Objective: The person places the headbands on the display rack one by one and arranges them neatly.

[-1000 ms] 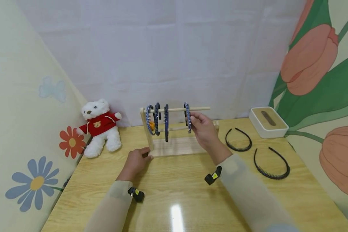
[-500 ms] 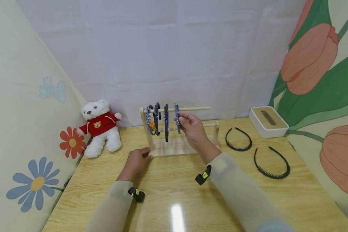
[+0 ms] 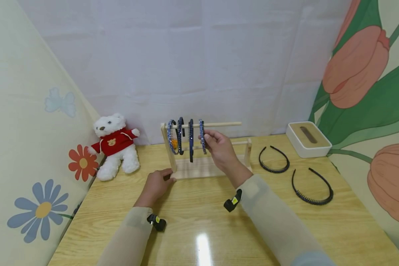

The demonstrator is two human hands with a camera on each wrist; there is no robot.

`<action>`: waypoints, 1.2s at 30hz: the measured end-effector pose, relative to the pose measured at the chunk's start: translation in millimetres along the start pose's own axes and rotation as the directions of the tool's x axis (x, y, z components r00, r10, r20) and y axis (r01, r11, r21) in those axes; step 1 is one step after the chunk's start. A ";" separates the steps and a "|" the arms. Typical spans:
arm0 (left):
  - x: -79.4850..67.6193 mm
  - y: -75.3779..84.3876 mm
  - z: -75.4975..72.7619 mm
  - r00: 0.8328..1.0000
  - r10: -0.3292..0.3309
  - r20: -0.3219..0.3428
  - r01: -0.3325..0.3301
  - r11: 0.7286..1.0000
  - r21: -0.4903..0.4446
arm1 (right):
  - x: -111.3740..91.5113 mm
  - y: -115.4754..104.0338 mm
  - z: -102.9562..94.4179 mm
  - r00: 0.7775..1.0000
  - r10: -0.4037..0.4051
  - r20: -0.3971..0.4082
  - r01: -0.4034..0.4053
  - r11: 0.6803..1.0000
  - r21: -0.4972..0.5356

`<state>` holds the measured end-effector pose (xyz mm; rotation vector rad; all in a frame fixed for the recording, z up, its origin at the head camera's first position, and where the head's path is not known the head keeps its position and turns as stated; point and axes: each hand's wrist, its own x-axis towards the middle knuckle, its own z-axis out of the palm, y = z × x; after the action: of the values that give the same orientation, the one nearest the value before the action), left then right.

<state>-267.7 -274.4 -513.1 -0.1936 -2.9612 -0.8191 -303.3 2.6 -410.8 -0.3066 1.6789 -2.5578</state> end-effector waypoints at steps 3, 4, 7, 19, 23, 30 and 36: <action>0.5 -0.8 0.4 1.000 0.005 -0.003 -0.005 1.000 0.005 | -0.5 -0.4 -0.6 1.000 -0.001 0.007 0.001 1.000 0.006; 0.6 -0.9 0.4 1.000 0.007 -0.004 -0.007 1.000 0.008 | -0.7 -0.5 -0.7 1.000 -0.001 0.011 0.001 1.000 0.010; 0.5 -1.0 0.2 1.000 0.013 -0.009 -0.013 1.000 0.015 | -1.4 -0.5 -0.8 1.000 -0.002 0.021 0.002 1.000 0.023; 0.3 2.0 -0.6 1.000 -0.024 0.006 0.024 1.000 0.006 | -1.4 0.4 -1.5 1.000 -0.016 0.019 0.015 0.999 0.029; 0.1 3.1 -0.6 0.999 -0.043 0.007 0.043 0.999 0.005 | -0.4 1.7 -6.9 0.999 -0.032 0.026 0.032 0.999 0.006; -0.2 2.7 0.4 0.999 -0.038 0.010 0.038 0.999 -0.014 | -10.1 0.2 -43.1 0.994 -0.089 0.062 0.103 0.951 -0.293; -0.6 1.5 -1.1 0.999 -0.031 0.015 0.031 0.999 -0.023 | -35.9 -11.4 -85.9 0.993 -0.106 0.053 0.119 0.894 -0.432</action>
<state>-266.8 -273.8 -511.4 -0.1560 -2.9772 -0.8592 -285.0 90.5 -438.1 -0.4727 2.2737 -2.2040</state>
